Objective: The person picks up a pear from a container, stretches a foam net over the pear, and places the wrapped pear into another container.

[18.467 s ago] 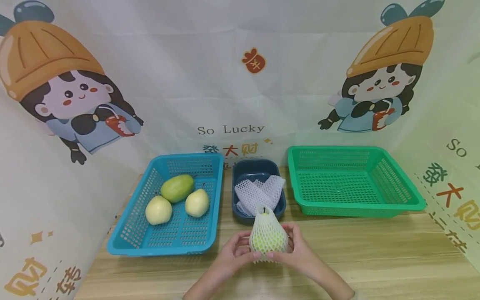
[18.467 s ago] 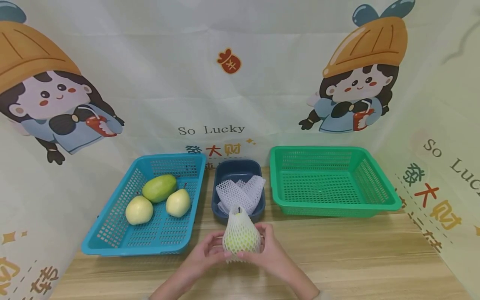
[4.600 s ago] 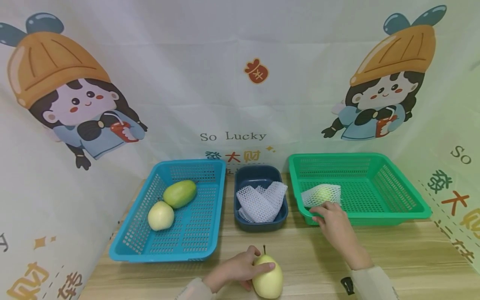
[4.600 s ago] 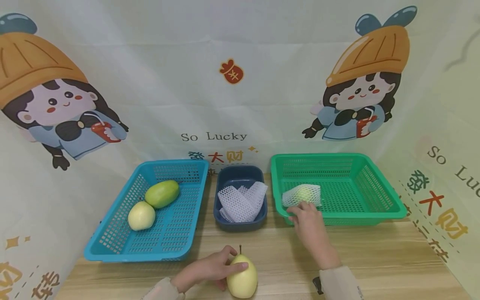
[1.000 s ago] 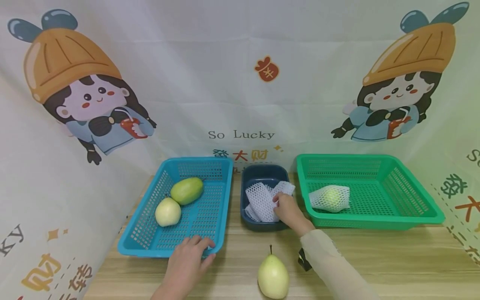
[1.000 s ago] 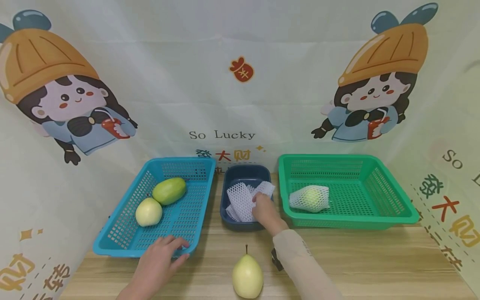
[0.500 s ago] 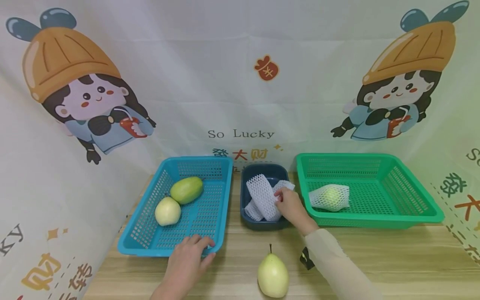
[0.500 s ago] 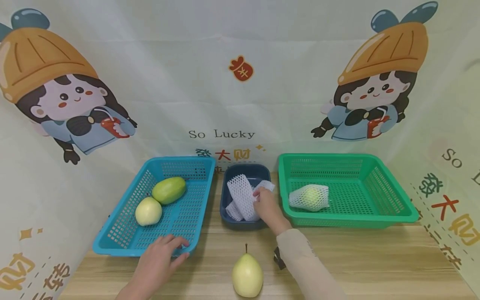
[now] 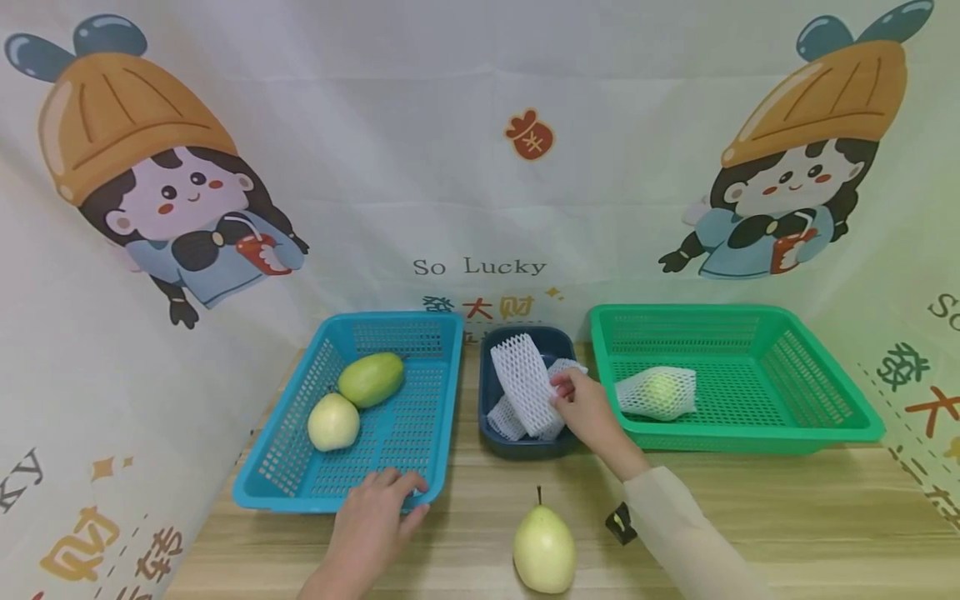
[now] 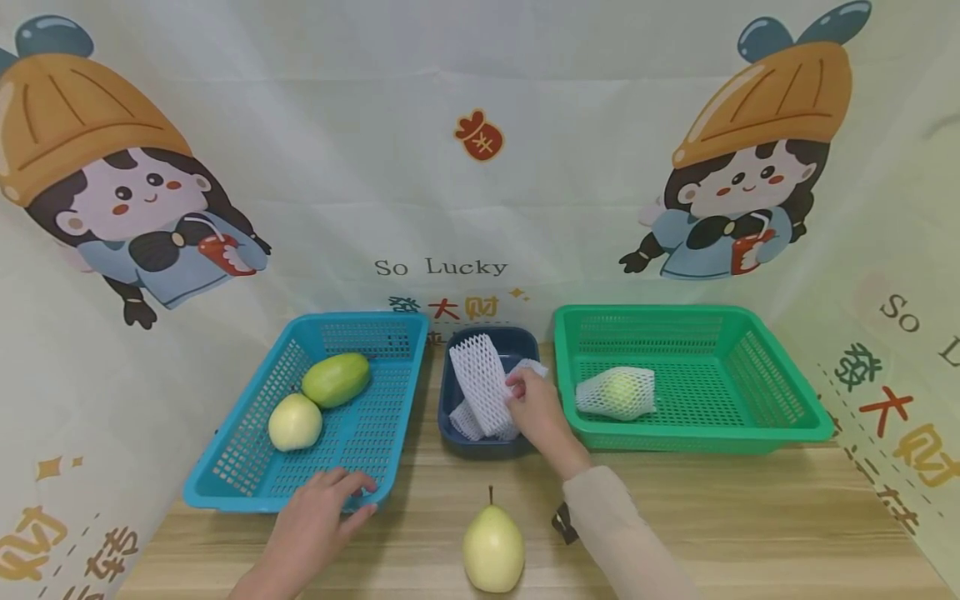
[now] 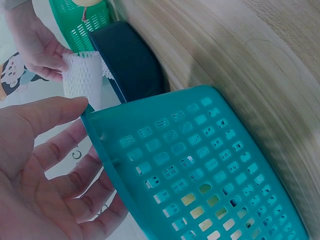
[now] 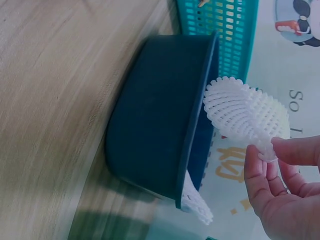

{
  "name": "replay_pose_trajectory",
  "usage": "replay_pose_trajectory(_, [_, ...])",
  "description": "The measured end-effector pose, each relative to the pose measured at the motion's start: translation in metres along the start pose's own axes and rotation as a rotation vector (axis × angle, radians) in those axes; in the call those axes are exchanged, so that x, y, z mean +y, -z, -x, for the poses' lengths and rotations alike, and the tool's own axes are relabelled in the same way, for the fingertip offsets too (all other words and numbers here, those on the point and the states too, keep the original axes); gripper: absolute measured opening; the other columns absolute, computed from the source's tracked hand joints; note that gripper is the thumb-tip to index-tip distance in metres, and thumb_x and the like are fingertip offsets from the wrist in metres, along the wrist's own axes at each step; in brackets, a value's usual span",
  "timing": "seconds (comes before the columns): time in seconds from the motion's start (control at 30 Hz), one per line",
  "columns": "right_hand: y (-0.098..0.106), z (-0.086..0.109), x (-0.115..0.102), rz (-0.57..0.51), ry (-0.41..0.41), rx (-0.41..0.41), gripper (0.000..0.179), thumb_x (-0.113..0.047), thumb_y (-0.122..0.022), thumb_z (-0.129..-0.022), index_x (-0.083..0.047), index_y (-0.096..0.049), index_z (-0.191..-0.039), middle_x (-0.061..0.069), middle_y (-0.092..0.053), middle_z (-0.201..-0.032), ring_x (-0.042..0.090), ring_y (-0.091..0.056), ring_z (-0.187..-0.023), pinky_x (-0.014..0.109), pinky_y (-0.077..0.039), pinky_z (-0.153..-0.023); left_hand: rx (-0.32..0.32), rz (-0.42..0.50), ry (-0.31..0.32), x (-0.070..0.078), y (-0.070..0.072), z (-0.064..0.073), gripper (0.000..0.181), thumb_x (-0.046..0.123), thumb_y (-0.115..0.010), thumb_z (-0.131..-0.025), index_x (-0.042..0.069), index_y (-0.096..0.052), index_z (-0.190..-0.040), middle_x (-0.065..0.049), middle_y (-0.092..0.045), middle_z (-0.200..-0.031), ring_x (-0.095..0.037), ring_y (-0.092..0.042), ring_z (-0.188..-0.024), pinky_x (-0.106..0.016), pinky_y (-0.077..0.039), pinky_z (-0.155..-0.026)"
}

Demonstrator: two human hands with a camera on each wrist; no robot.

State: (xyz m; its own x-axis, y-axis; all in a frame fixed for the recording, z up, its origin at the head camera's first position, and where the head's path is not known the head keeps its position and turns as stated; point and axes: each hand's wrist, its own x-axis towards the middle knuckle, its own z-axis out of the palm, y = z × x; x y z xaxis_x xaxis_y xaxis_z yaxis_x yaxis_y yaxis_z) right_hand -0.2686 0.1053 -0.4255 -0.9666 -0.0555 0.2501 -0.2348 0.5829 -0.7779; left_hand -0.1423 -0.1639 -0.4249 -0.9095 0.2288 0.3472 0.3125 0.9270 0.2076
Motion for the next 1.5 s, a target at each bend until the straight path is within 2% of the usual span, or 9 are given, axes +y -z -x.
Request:
replay_pose_trajectory(0.37, [0.01,0.019,-0.007,-0.129,-0.035,-0.034,0.02,0.004,-0.062,-0.083,0.005,-0.056,-0.102,0.015,-0.059,-0.086,0.018,-0.053,-0.076,0.019,-0.044,-0.065,-0.028,0.002,0.015,0.0,0.001,0.0,0.015,0.022,-0.075,-0.076,0.02,-0.065,-0.087,0.002,-0.062,-0.083,-0.018,-0.056,-0.076,-0.041,-0.049,-0.068])
replay_pose_trajectory(0.6, [0.014,0.033,-0.01,-0.184,-0.074,-0.063,0.02,0.004,-0.062,-0.084,0.005,-0.056,-0.103,0.015,-0.059,-0.088,0.015,-0.052,-0.077,0.017,-0.043,-0.064,-0.013,-0.008,-0.002,0.0,0.001,0.0,0.015,0.022,-0.075,-0.075,0.02,-0.065,-0.086,0.002,-0.061,-0.08,-0.018,-0.054,-0.072,-0.038,-0.048,-0.065])
replay_pose_trajectory(1.03, [0.002,0.058,0.006,-0.306,-0.123,-0.049,0.022,0.008,-0.063,-0.08,0.005,-0.056,-0.101,0.014,-0.058,-0.087,0.01,-0.05,-0.075,0.015,-0.045,-0.065,-0.032,-0.006,0.016,-0.001,0.0,-0.001,0.015,0.021,-0.075,-0.076,0.019,-0.065,-0.087,0.0,-0.063,-0.083,-0.019,-0.056,-0.076,-0.042,-0.049,-0.068])
replay_pose_trajectory(1.5, [-0.007,0.08,0.011,-0.426,-0.166,-0.056,0.023,0.009,-0.064,-0.078,0.009,-0.055,-0.099,0.014,-0.058,-0.086,0.007,-0.05,-0.072,0.017,-0.045,-0.064,-0.047,-0.006,0.021,0.001,0.001,-0.002,0.014,0.022,-0.074,-0.076,0.02,-0.065,-0.087,0.0,-0.063,-0.084,-0.019,-0.056,-0.077,-0.042,-0.049,-0.069])
